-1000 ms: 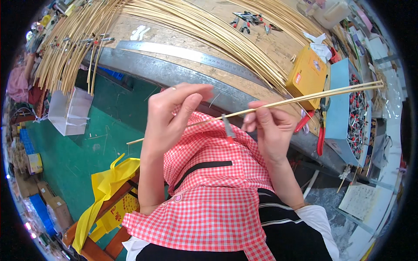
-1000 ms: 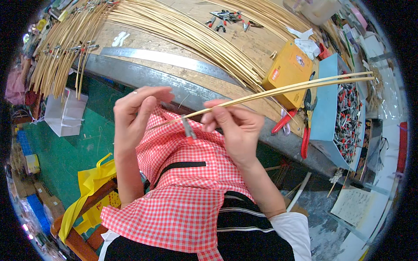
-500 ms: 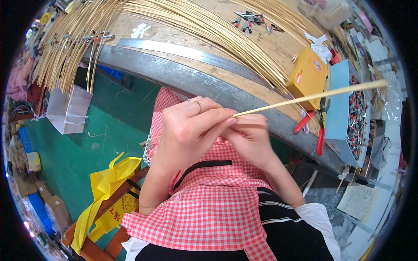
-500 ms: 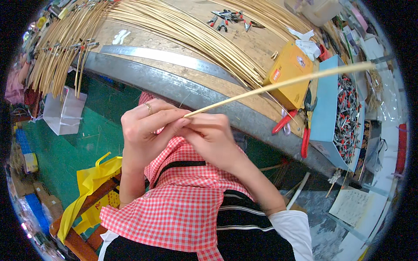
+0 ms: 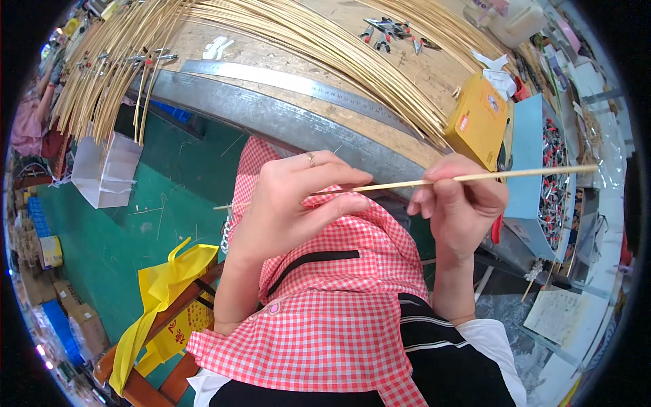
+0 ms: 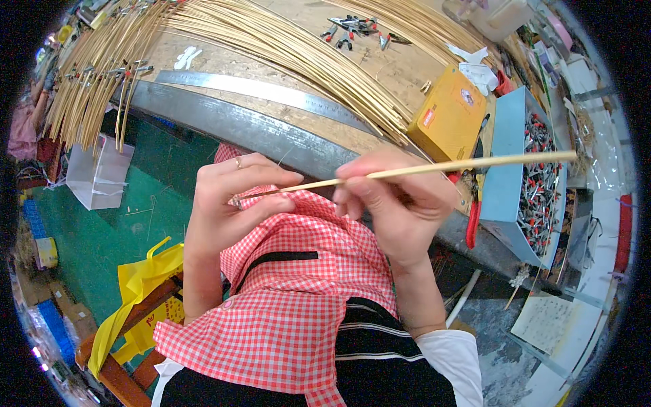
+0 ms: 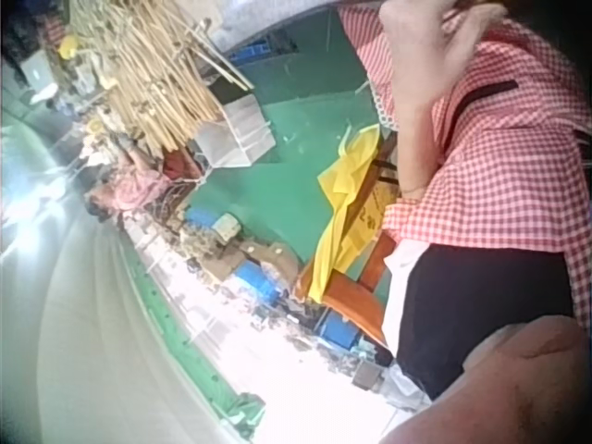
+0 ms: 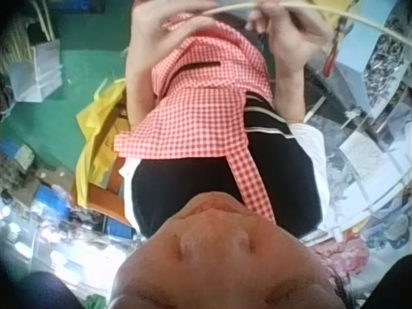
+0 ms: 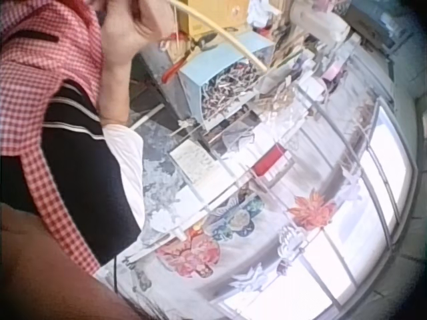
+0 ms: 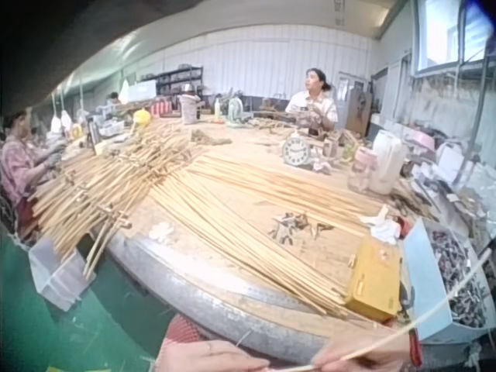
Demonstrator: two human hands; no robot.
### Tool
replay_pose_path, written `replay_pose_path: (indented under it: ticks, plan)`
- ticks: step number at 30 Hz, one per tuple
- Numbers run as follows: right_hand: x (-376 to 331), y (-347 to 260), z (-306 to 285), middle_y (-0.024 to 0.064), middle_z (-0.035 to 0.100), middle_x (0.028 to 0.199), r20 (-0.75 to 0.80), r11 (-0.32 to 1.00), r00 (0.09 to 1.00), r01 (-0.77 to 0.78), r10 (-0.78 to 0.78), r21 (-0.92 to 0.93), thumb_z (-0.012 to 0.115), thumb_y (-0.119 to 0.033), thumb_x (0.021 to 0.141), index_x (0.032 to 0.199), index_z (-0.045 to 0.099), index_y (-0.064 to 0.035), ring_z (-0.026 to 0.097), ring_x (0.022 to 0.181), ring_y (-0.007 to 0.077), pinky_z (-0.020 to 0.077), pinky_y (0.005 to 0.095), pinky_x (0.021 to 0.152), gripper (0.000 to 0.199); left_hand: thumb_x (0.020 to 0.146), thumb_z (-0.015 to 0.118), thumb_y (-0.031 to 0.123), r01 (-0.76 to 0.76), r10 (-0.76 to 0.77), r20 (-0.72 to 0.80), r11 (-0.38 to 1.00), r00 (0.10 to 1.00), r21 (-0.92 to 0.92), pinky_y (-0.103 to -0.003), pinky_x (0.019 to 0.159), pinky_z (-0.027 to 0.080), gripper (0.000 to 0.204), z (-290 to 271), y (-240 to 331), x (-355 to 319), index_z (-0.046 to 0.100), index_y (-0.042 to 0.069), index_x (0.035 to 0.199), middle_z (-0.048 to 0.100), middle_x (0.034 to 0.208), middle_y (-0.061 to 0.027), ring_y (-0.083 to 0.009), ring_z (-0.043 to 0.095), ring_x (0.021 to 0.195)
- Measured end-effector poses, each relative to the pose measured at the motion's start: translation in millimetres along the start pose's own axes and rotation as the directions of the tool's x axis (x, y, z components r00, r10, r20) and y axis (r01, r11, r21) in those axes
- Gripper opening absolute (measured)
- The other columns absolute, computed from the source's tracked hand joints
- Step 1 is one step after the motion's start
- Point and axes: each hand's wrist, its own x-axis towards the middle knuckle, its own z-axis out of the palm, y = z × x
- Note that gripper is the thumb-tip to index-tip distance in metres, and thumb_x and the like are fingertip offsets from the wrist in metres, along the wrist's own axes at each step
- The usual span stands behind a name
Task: The person repeatedly picks up thin bamboo sticks, aligns them, and secures them together using small red rubber bands. They handle the sticks one at a time, wrapping the bands around the joined sticks to hold them in place.
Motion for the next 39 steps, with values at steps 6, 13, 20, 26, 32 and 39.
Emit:
replay_pose_path:
  ticks: [6, 13, 20, 26, 32, 39]
  plan:
    - [14, -4, 7, 0.0131, 0.066, 0.073, 0.339, 0.978, 0.934, 0.166, -0.115, -0.126, 0.067, 0.007, 0.074, 0.083, 0.067, 0.0049, 0.063, 0.063, 0.0195, 0.049, 0.0269, 0.054, 0.01, 0.081, 0.067, 0.01, 0.146, -0.103, 0.146, 0.933, 0.984, -0.328, -0.023, 0.047, 0.04, 0.017, -8, -1, -2, 0.068, -0.007, 0.083, 0.064, 0.066, -0.0093, -0.0113, 0.056, 0.053]
    - [105, 24, -32, 0.0095, 0.067, 0.082, 0.578, 0.73, 0.713, 0.137, 0.397, -0.67, 0.064, -0.008, 0.08, 0.094, 0.067, 0.0015, 0.064, 0.073, 0.0206, 0.0493, 0.0291, 0.063, 0.017, 0.082, 0.067, 0.007, 0.171, -0.179, -0.025, 0.967, 0.984, -0.188, -0.024, 0.045, 0.037, 0.01, -21, -4, -4, 0.069, -0.003, 0.079, 0.059, 0.06, -0.0056, -0.0088, 0.051, 0.05]
    - [212, 126, -124, 0.0176, 0.059, 0.112, 0.604, 0.036, 0.773, 0.61, 0.193, -0.792, 0.05, 0.005, 0.076, 0.113, 0.061, -0.0011, 0.052, 0.11, 0.0353, 0.0422, 0.0408, 0.093, 0.039, 0.081, 0.067, 0.005, 0.115, -0.132, -0.099, 0.98, 0.986, -0.163, -0.022, 0.043, 0.035, 0.009, -26, -10, -5, 0.069, -0.003, 0.079, 0.058, 0.058, -0.0048, -0.0068, 0.049, 0.048]
    - [204, 110, -95, 0.0191, 0.056, 0.107, 0.548, -0.098, 0.778, 0.599, 0.307, -0.795, 0.05, 0.004, 0.077, 0.106, 0.061, 0.0013, 0.055, 0.1, 0.0343, 0.0458, 0.0399, 0.083, 0.032, 0.081, 0.066, 0.003, 0.118, -0.142, -0.143, 0.98, 0.98, -0.161, -0.022, 0.043, 0.034, 0.006, -27, -12, -7, 0.069, -0.003, 0.08, 0.057, 0.057, -0.0045, -0.0068, 0.048, 0.048]
    - [129, 47, -44, 0.0118, 0.064, 0.08, 0.34, 0.469, 0.923, 0.222, 0.182, -0.855, 0.056, -0.006, 0.081, 0.1, 0.062, 0.0028, 0.061, 0.067, 0.0189, 0.0497, 0.031, 0.064, 0.023, 0.08, 0.066, 0.001, 0.106, -0.116, -0.178, 0.992, 0.977, -0.064, -0.023, 0.043, 0.033, 0.004, -22, -13, -6, 0.069, -0.002, 0.081, 0.055, 0.056, -0.0053, -0.0085, 0.048, 0.047]
    - [-4, 31, 1, 0.0113, 0.061, 0.084, 0.132, 0.916, 0.936, -0.279, 0.326, -0.287, 0.056, 0.003, 0.085, 0.107, 0.06, 0.0062, 0.06, 0.065, 0.0134, 0.0491, 0.0236, 0.058, 0.023, 0.078, 0.062, -0.004, 0.094, -0.09, -0.166, 0.995, 0.982, 0.018, -0.022, 0.046, 0.035, 0.006, -6, -9, -3, 0.068, -0.005, 0.078, 0.057, 0.057, -0.0062, -0.0085, 0.051, 0.049]
